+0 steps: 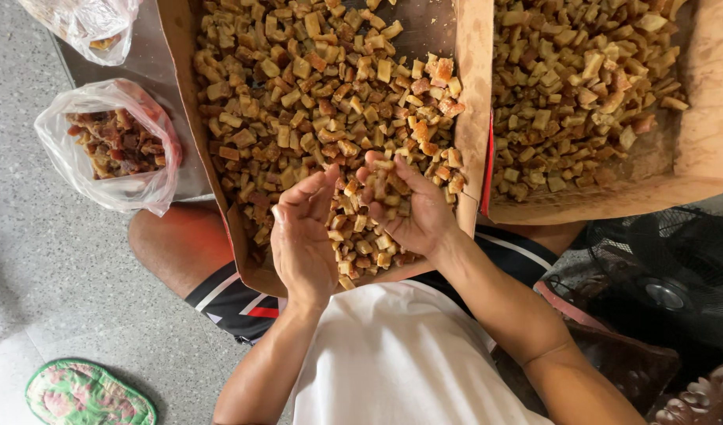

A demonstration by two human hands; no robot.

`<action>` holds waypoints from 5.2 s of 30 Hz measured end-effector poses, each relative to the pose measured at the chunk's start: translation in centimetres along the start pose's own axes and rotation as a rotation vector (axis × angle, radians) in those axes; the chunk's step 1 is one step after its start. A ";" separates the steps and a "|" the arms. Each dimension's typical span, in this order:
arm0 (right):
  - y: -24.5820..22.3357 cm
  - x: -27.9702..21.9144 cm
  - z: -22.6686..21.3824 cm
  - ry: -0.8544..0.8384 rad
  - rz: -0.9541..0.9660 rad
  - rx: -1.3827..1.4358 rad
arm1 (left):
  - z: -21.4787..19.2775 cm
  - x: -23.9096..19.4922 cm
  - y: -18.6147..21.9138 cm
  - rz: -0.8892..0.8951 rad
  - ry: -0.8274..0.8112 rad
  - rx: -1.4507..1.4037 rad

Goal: The person sits on the floor and sorts small, cubed food items by hand. They scoop the items from a large cardboard box into their hands, sift through them, and transfer them into a second cardboard box.

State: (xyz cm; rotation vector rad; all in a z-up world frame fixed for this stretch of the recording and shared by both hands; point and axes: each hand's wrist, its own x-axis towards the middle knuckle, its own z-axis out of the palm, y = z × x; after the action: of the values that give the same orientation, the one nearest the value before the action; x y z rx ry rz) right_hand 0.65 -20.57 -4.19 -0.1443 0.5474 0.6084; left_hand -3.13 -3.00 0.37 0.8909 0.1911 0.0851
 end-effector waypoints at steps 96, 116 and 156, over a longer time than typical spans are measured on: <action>-4.0 -1.6 1.5 -0.231 0.156 -0.217 | -3.5 2.8 3.1 -0.777 -0.046 -0.437; -2.7 -2.3 2.2 -0.277 0.131 -0.247 | -2.5 2.7 2.0 -0.847 0.053 -0.403; -10.8 -8.4 3.4 0.298 -1.036 -2.358 | -3.1 0.0 1.1 -0.079 -0.375 1.698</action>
State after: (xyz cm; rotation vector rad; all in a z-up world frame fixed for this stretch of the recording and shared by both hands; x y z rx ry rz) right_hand 2.66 -32.70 2.80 -2.5724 -0.3025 -0.1263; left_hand -3.72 0.02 -0.69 2.5548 -0.1151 -0.3881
